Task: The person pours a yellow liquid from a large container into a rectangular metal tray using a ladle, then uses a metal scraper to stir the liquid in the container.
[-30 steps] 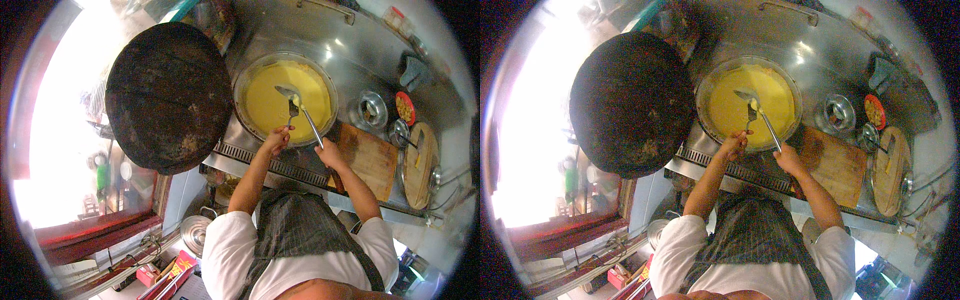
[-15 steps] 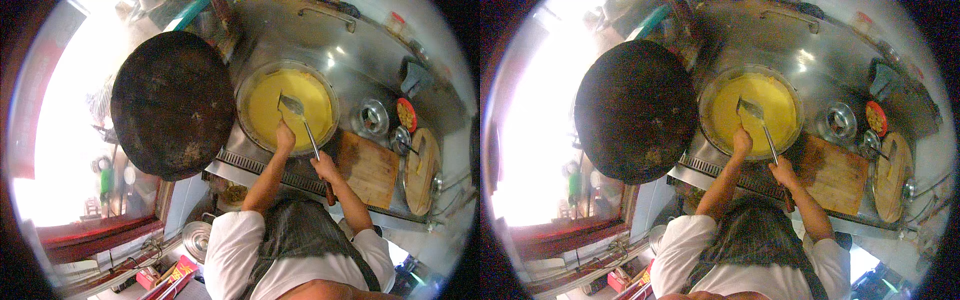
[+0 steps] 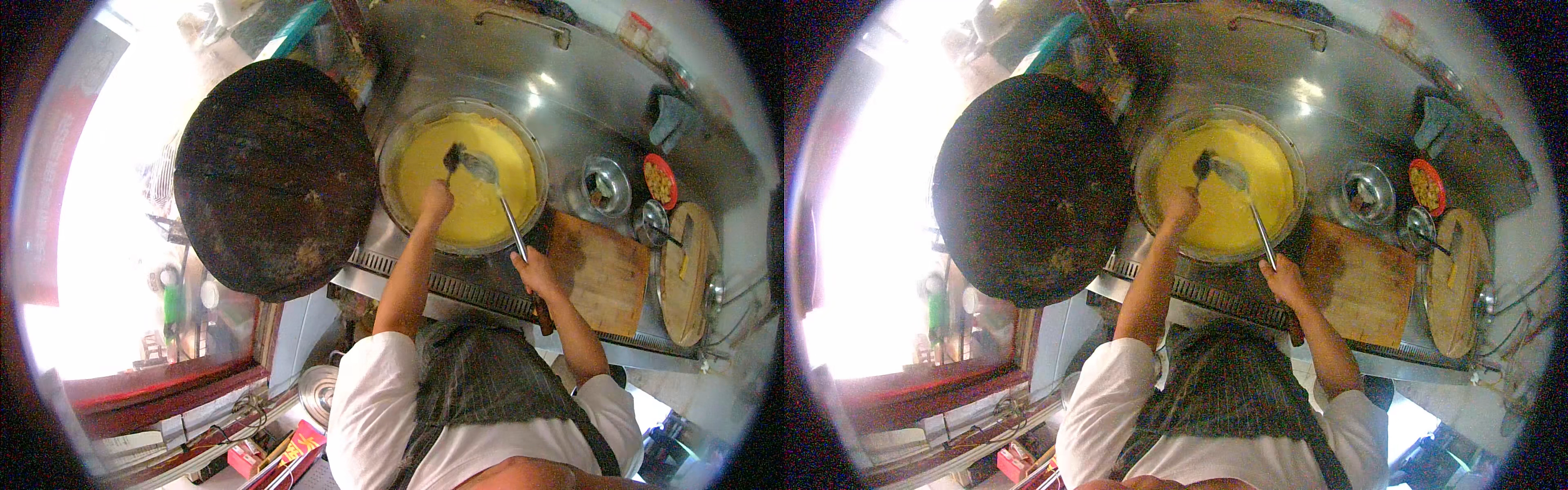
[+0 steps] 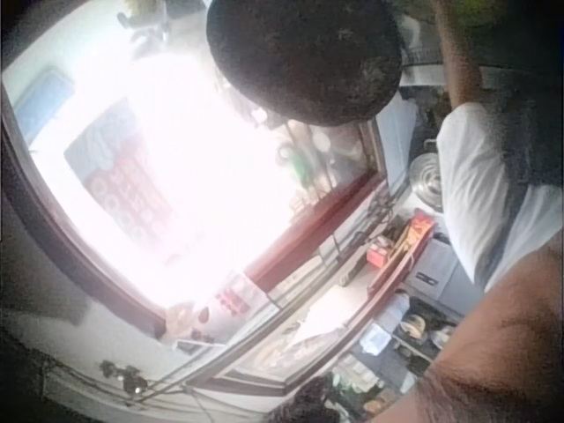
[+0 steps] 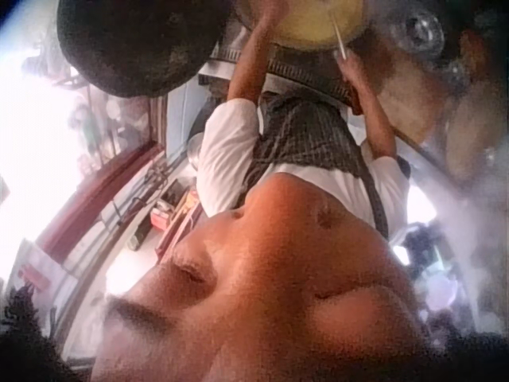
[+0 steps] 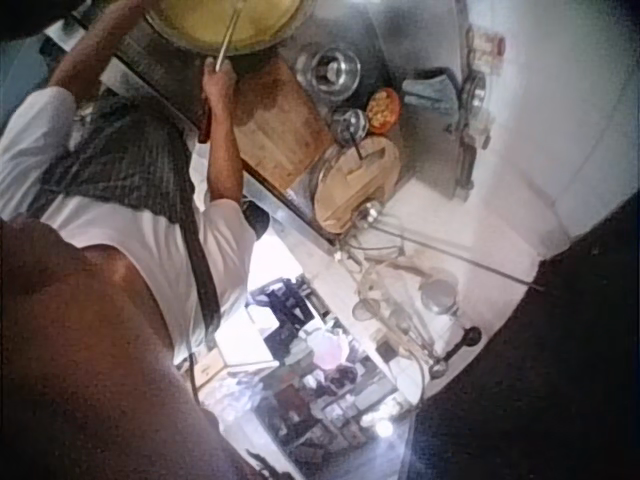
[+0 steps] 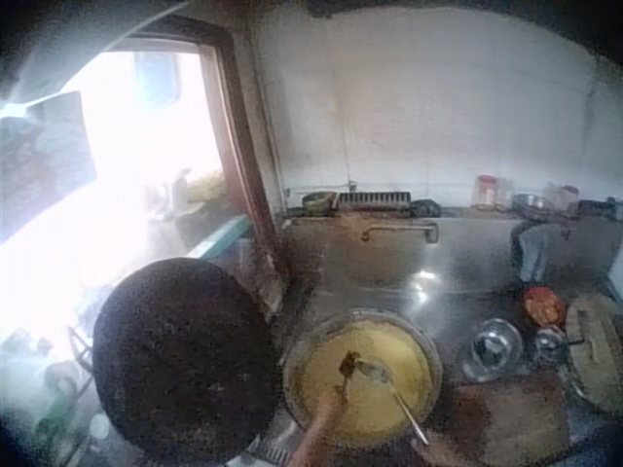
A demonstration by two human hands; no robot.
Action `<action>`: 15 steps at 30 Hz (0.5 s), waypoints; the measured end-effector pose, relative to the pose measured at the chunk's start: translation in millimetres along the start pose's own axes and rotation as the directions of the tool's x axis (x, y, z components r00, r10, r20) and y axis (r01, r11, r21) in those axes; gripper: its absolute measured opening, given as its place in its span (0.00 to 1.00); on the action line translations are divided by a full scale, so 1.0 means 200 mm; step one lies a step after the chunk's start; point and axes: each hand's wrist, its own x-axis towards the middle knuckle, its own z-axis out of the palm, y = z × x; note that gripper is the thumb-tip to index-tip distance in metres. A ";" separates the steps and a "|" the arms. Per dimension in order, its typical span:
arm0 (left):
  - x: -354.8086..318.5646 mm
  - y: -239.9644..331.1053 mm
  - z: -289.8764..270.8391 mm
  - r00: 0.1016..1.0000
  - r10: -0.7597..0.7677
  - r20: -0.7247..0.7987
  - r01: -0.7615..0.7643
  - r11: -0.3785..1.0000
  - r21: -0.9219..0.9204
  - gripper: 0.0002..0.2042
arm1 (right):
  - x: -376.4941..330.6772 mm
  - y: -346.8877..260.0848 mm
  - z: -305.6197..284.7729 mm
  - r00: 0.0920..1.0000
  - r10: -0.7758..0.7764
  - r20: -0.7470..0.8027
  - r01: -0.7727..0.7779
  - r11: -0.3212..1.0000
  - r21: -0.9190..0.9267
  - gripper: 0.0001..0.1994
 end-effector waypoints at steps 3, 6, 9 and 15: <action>-0.06 -0.11 0.24 1.000 0.017 -0.015 -0.017 0.999 0.032 0.08 | 0.02 -0.01 0.00 1.000 0.015 -0.017 -0.014 0.999 0.043 0.16; -0.27 0.00 0.28 0.997 -0.005 -0.073 -0.005 0.990 -0.142 0.10 | 0.07 0.03 0.02 0.996 0.061 -0.070 -0.053 0.992 0.113 0.17; -0.42 0.07 0.21 0.997 -0.045 -0.060 0.033 0.983 -0.180 0.13 | 0.16 0.00 0.04 0.997 0.041 -0.071 -0.035 0.995 0.090 0.18; -0.50 0.24 0.09 0.999 -0.042 -0.009 0.041 0.999 -0.022 0.14 | 0.31 0.15 0.20 0.950 -0.210 -0.233 0.154 0.959 -0.237 0.15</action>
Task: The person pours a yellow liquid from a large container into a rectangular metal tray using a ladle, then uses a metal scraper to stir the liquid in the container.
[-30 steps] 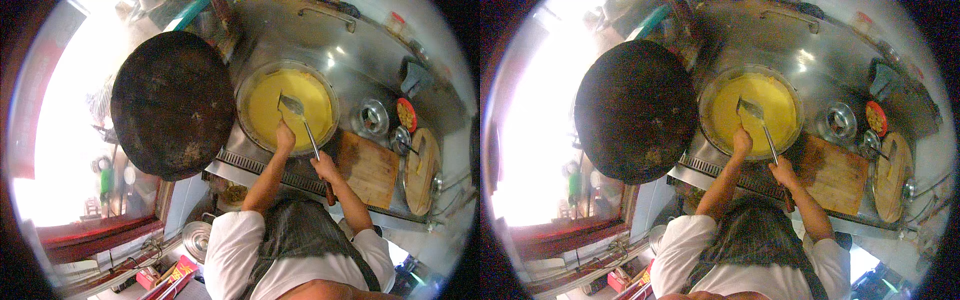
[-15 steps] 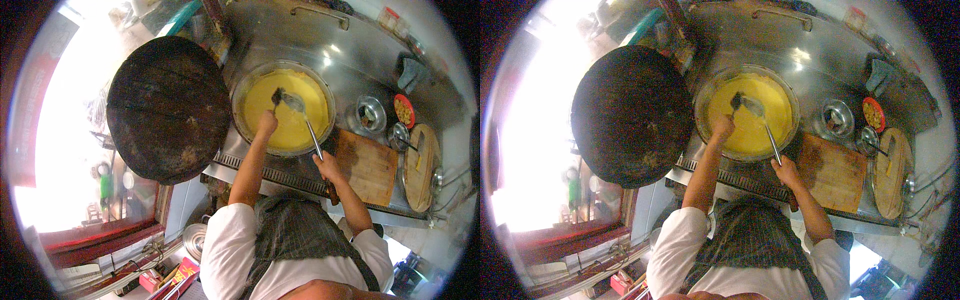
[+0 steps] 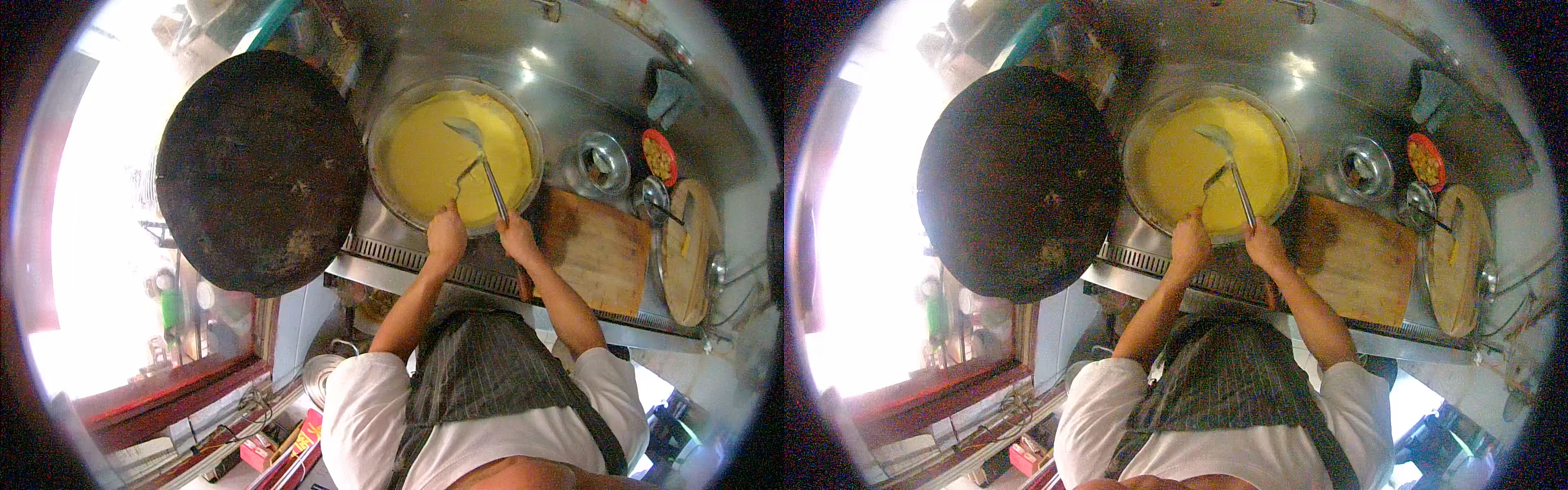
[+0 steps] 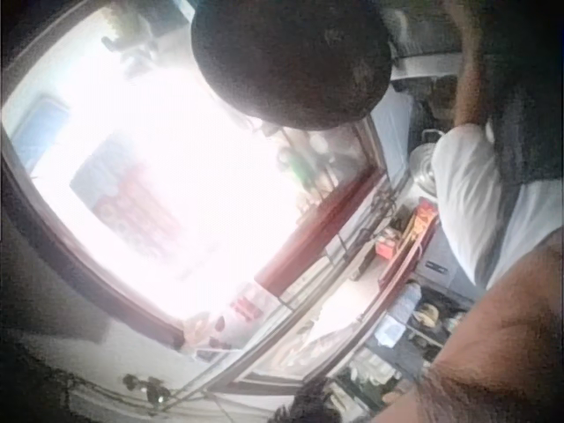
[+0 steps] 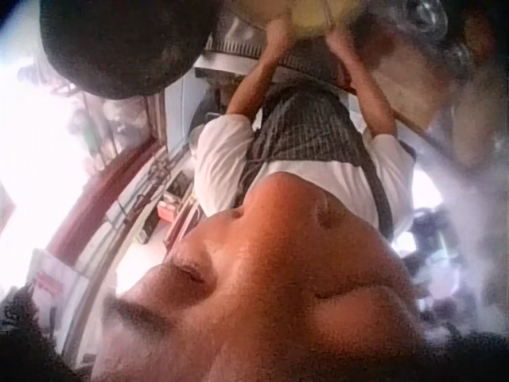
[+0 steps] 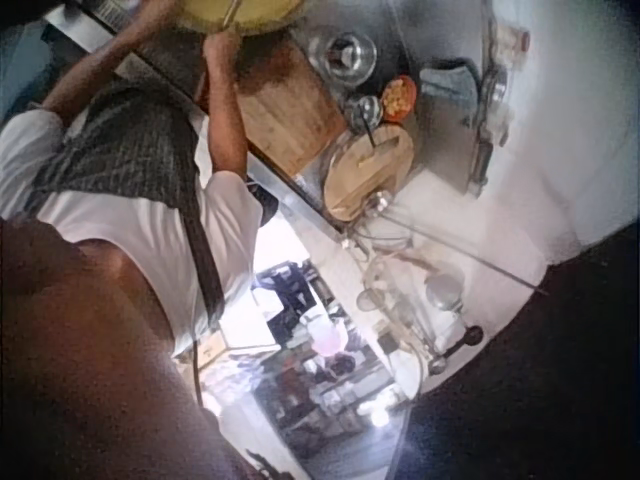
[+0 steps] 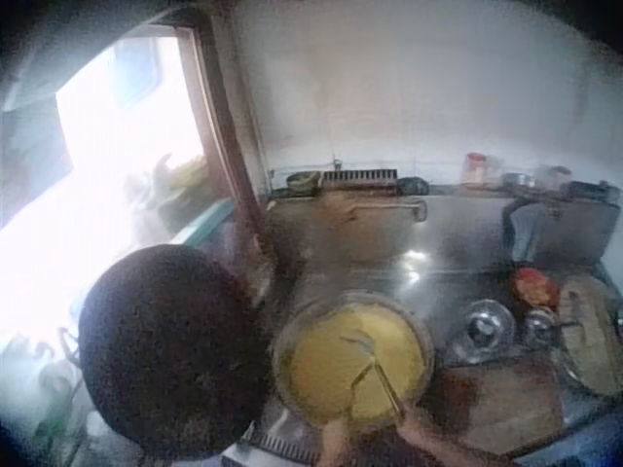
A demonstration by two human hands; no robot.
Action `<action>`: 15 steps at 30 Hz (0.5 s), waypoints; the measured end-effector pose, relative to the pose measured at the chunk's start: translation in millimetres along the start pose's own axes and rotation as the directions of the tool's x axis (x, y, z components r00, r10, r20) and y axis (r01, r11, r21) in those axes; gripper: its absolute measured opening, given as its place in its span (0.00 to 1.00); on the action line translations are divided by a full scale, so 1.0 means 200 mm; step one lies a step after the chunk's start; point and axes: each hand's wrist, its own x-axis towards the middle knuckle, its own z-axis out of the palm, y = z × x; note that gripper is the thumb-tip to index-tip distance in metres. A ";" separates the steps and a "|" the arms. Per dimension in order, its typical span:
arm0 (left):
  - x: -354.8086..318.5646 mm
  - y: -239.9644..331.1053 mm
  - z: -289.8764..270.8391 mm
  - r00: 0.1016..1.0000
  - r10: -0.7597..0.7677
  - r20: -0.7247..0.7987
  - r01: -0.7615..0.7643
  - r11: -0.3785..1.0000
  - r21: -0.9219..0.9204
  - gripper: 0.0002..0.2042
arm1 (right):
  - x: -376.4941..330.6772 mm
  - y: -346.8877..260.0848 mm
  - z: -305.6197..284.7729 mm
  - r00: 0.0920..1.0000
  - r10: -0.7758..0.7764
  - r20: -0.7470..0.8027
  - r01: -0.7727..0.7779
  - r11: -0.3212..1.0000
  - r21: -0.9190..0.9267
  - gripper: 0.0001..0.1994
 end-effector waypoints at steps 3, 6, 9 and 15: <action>0.12 -0.01 -0.01 0.996 -0.085 -0.001 0.085 0.996 -0.005 0.13 | -0.01 -0.03 0.01 0.996 0.029 0.087 -0.034 0.998 0.049 0.14; 0.04 -0.06 -0.03 0.997 -0.072 0.034 0.074 0.996 -0.044 0.12 | -0.03 -0.13 -0.10 0.981 0.122 0.154 -0.155 0.962 0.225 0.13; 0.02 -0.04 -0.01 0.998 0.056 -0.017 -0.056 0.998 -0.003 0.11 | 0.01 0.02 0.02 0.998 0.047 0.039 -0.056 0.961 0.272 0.13; 0.13 -0.08 0.04 0.998 0.000 -0.055 -0.003 0.999 -0.053 0.10 | -0.06 -0.12 -0.05 0.965 0.114 0.236 -0.228 0.813 0.537 0.13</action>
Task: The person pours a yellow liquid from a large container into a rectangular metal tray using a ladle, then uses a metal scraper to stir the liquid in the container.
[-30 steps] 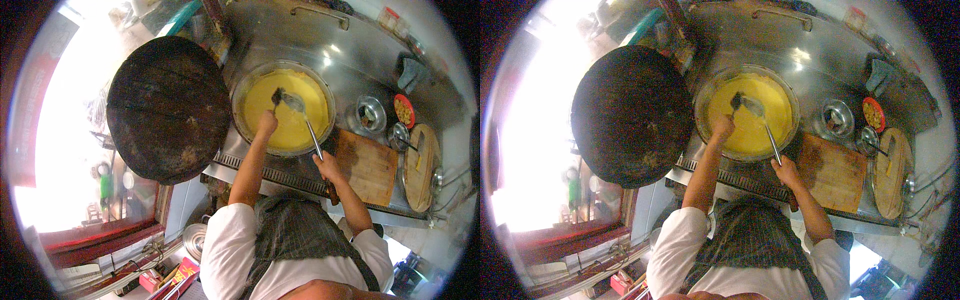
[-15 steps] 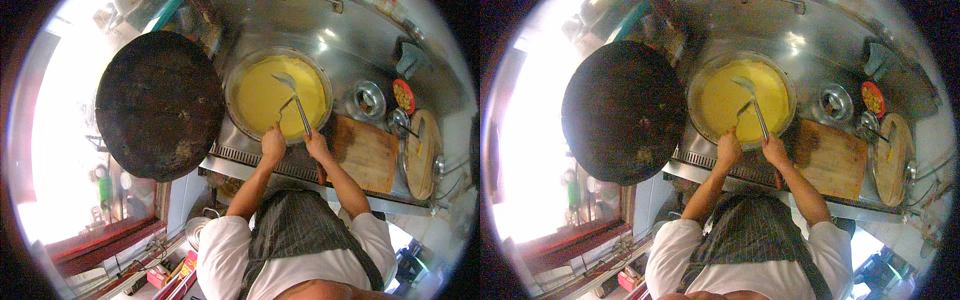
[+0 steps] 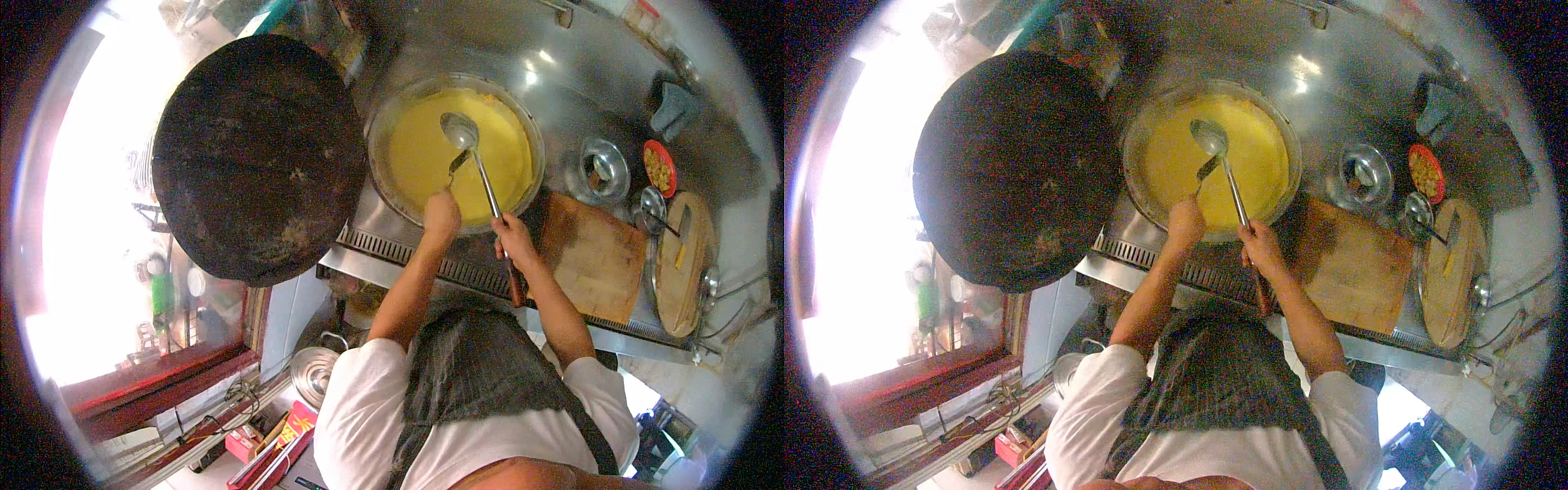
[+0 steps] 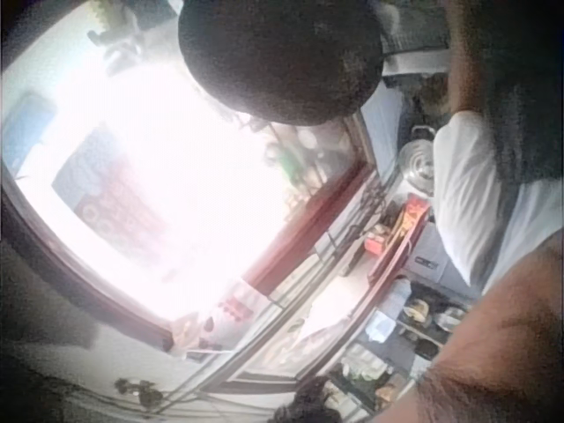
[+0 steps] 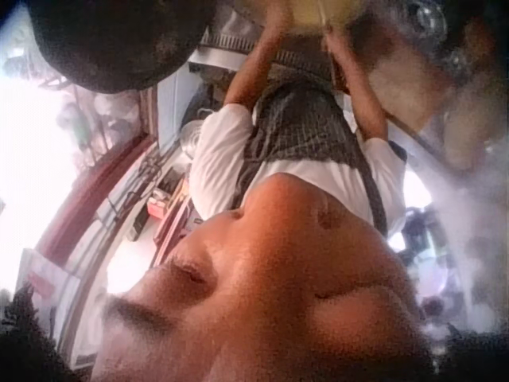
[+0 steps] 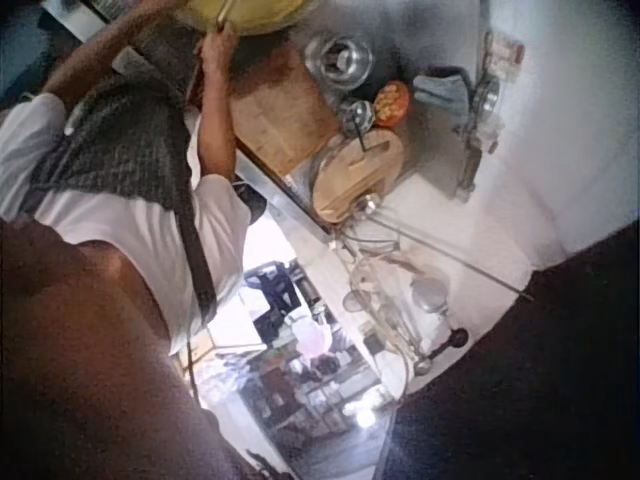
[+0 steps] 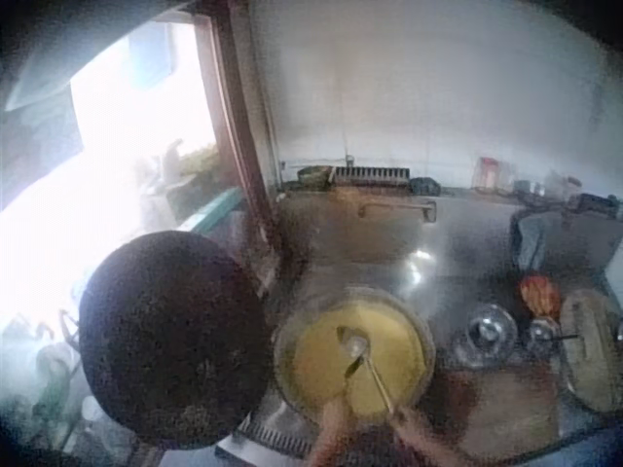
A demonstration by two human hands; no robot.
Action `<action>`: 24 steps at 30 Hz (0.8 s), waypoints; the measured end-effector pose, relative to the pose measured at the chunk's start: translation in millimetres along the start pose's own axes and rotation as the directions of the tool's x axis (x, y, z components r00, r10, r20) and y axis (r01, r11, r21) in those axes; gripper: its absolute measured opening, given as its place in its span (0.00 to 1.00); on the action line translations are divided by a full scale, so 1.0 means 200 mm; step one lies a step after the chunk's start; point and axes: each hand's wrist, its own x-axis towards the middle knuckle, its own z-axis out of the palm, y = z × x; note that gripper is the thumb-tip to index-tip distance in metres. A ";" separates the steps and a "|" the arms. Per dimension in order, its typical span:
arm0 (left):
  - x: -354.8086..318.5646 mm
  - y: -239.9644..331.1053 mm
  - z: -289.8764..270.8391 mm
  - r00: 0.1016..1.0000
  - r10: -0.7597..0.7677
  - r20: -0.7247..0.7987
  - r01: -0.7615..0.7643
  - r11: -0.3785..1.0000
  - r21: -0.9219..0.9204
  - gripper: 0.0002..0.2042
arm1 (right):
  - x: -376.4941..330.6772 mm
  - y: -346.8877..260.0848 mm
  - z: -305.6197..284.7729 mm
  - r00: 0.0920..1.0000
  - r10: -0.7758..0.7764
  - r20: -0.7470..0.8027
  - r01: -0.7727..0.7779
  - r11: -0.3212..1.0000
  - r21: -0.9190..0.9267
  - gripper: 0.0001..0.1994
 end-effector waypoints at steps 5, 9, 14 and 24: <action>-0.14 0.04 -0.14 0.991 -0.057 0.123 0.047 0.996 0.080 0.09 | 0.00 -0.04 0.03 1.000 0.026 -0.013 -0.025 0.998 0.050 0.12; 0.05 -0.03 -0.01 0.995 -0.048 0.087 0.046 0.998 0.032 0.09 | 0.00 -0.07 0.06 0.998 0.056 0.013 -0.057 0.986 0.154 0.11; -0.09 -0.03 -0.07 0.995 0.008 0.098 -0.009 1.000 0.015 0.08 | 0.02 -0.03 0.03 0.998 0.065 -0.001 -0.061 0.944 0.326 0.11; -0.04 -0.11 0.02 0.998 0.052 0.039 -0.049 0.995 -0.086 0.09 | 0.06 -0.08 0.05 0.994 0.084 -0.075 -0.055 0.944 0.325 0.12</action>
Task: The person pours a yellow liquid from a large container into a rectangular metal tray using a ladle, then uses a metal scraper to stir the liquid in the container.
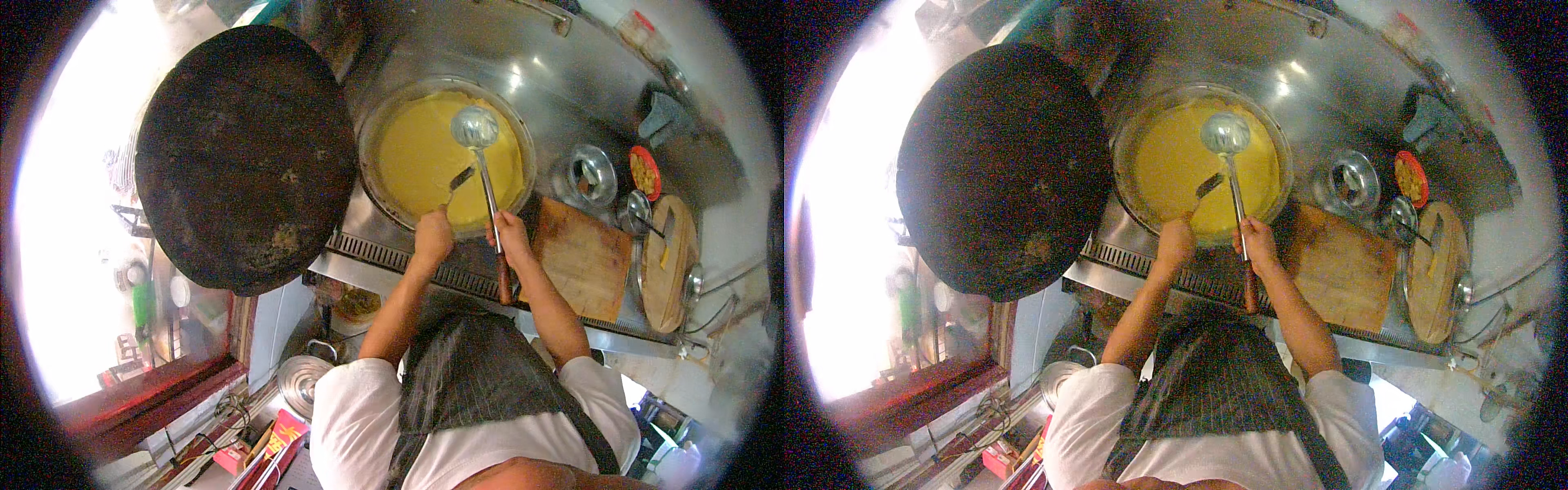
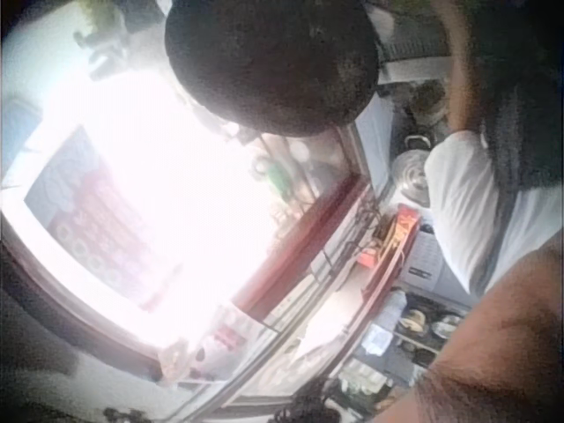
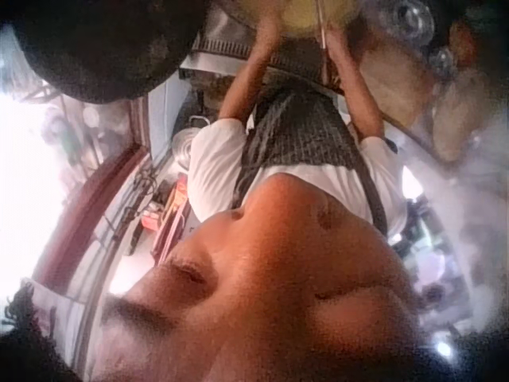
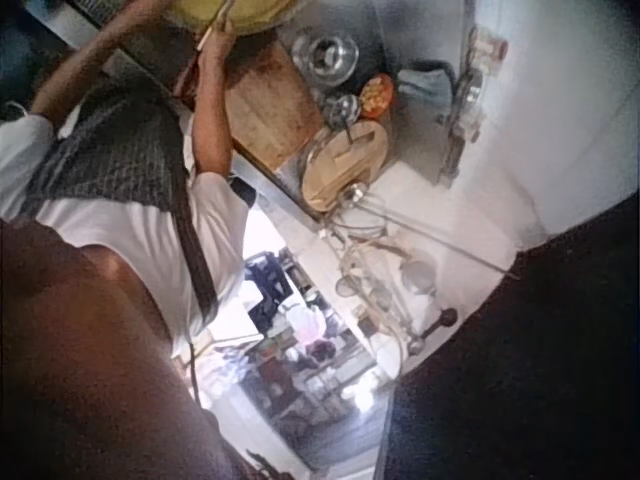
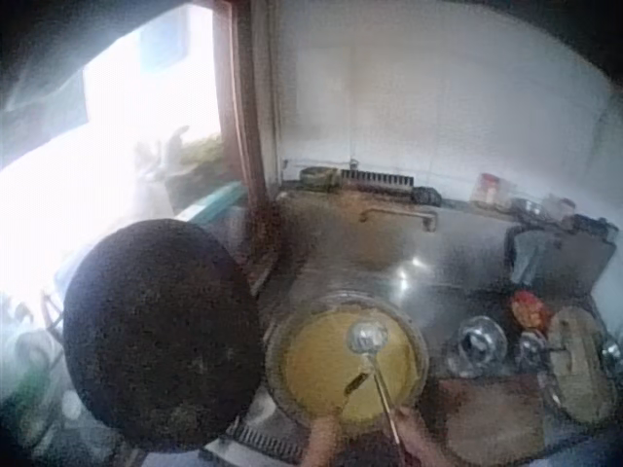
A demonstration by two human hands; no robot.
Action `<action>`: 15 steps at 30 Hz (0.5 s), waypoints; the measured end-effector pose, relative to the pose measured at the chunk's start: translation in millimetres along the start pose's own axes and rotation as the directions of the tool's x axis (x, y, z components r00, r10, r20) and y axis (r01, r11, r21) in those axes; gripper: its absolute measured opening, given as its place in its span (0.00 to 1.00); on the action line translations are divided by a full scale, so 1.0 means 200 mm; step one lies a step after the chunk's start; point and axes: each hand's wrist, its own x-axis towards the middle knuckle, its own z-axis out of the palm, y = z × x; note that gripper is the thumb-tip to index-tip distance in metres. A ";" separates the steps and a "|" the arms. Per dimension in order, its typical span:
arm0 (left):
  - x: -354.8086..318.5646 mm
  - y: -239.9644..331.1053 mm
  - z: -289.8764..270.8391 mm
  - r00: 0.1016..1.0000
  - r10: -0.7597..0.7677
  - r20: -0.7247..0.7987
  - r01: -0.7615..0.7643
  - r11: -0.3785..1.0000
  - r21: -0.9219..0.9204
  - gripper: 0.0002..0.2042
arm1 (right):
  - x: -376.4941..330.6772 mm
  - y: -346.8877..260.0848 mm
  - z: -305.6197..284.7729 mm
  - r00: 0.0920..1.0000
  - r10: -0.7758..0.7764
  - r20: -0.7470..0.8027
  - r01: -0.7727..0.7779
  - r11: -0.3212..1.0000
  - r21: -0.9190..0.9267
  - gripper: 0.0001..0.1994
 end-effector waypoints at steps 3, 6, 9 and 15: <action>0.06 0.03 0.03 0.993 -0.120 0.010 0.121 0.992 -0.022 0.10 | -0.03 0.00 0.02 0.998 -0.005 0.061 0.007 0.999 -0.040 0.11; 0.06 0.03 -0.02 0.992 -0.128 0.006 0.128 0.991 -0.030 0.11 | -0.03 -0.06 0.02 0.994 0.044 0.098 -0.047 0.998 0.029 0.09; -0.01 0.03 -0.03 0.999 -0.040 -0.006 0.040 0.997 -0.064 0.12 | -0.01 -0.04 -0.02 0.979 0.094 0.182 -0.113 0.989 0.097 0.08; 0.03 0.00 -0.01 0.988 -0.141 -0.066 0.133 0.985 -0.113 0.17 | 0.02 -0.08 -0.10 0.882 0.144 0.448 -0.310 0.894 0.323 0.07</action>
